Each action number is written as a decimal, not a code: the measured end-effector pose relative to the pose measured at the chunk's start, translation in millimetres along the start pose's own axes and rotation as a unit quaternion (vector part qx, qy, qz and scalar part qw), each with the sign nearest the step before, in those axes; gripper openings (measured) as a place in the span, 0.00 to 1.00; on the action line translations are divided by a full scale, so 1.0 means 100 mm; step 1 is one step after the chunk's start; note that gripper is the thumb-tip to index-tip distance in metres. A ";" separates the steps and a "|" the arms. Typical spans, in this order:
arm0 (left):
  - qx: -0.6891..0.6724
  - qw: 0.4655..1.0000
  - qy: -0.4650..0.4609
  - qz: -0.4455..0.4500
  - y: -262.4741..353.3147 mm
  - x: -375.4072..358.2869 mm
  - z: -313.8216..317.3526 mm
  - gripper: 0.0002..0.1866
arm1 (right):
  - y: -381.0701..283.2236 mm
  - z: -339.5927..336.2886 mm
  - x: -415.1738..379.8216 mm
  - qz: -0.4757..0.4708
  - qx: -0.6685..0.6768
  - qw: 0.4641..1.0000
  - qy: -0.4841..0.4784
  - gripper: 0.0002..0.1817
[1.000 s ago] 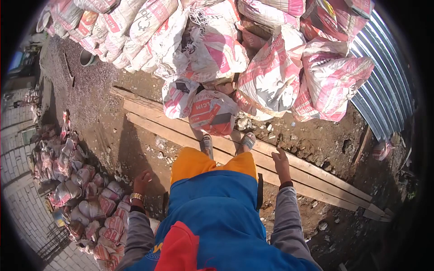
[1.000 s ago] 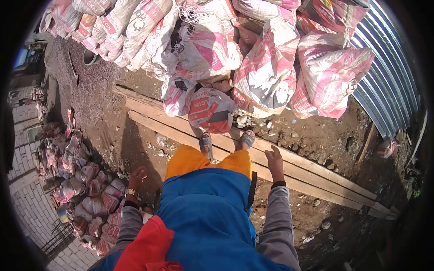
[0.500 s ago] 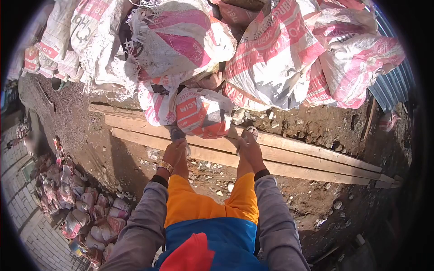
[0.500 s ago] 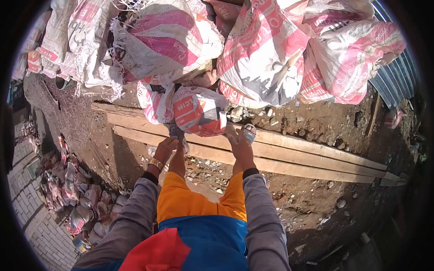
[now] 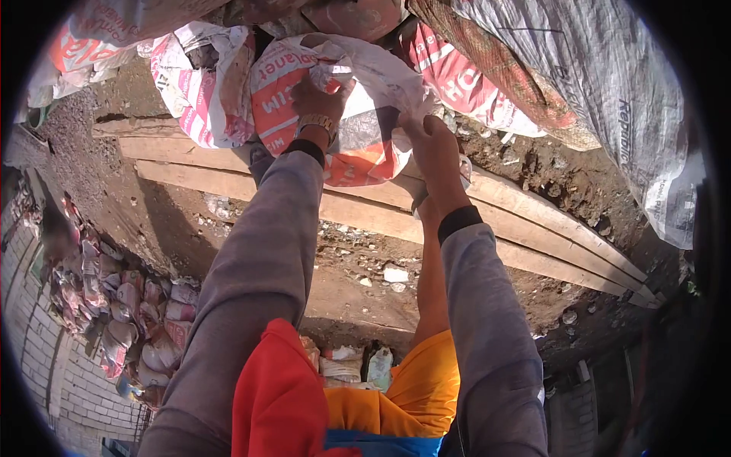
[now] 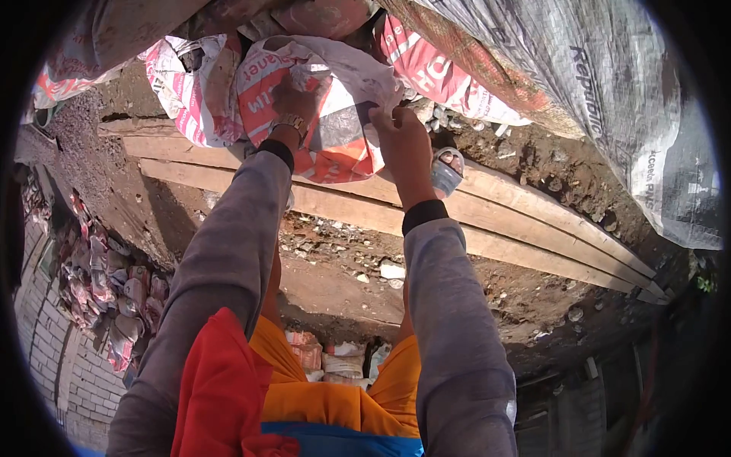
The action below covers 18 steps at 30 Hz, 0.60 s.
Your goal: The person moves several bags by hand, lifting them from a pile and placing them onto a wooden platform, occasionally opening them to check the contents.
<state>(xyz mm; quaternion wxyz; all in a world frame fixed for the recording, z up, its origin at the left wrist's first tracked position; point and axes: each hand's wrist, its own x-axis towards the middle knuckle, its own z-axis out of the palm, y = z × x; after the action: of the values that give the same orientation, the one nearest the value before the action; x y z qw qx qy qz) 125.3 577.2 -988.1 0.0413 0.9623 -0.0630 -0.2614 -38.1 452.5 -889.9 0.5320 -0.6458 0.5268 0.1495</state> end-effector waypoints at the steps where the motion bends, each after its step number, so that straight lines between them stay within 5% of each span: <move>1: 0.000 1.000 -0.003 -0.004 0.00 -0.10 -0.06 0.47 | 0.06 0.05 -0.03 0.003 -0.003 1.000 -0.003 0.29; 3: -0.005 0.999 -0.004 -0.054 0.01 -0.11 -0.04 0.36 | 0.17 0.12 -0.02 -0.019 -0.017 0.999 0.035 0.24; 4: 0.015 0.998 0.050 0.020 -0.09 -0.07 0.06 0.24 | 0.20 0.12 0.00 -0.023 -0.019 0.997 0.065 0.22; 5: 0.015 0.998 0.050 0.022 -0.20 -0.04 0.08 0.24 | 0.18 0.07 0.00 -0.024 -0.019 0.997 0.066 0.22; 7: -0.174 0.982 0.010 0.069 -0.50 -0.10 -0.02 0.15 | 0.14 -0.10 -0.08 -0.033 0.029 0.992 0.121 0.19; 9: -0.332 0.943 0.022 -0.016 -0.79 -0.42 -0.33 0.12 | 0.12 -0.27 -0.35 -0.075 0.000 0.990 0.119 0.17; 11: -0.552 0.825 0.069 -0.100 -0.83 -0.99 -0.94 0.10 | 0.18 -0.39 -0.63 0.021 0.033 0.999 0.018 0.12; 13: -0.601 0.764 0.120 -0.204 -1.17 -1.39 -1.32 0.12 | 0.31 -0.35 -1.00 -0.150 -0.024 0.988 -0.026 0.09; 15: -0.583 0.764 0.106 -0.255 -1.72 -1.72 -1.41 0.22 | 0.31 -0.36 -1.19 -0.249 -0.079 0.964 -0.046 0.08; 16: -0.581 0.766 0.104 -0.254 -1.96 -1.80 -1.32 0.22 | 0.36 -0.38 -1.20 -0.146 -0.026 0.986 -0.072 0.08; 17: -0.575 0.761 0.110 -0.280 -2.03 -1.84 -1.26 0.20 | 0.39 -0.44 -1.12 -0.144 -0.026 0.987 -0.071 0.08; 18: -0.568 0.755 0.116 -0.305 -2.14 -1.87 -1.17 0.18 | 0.42 -0.53 -0.97 -0.060 0.156 0.982 -0.083 0.12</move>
<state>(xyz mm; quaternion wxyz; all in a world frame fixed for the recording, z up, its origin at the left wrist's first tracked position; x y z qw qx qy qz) 46.4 820.7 -818.1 0.5054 0.7531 0.3994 -0.1338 -131.6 463.4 -818.7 0.6764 -0.5703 0.4580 0.0865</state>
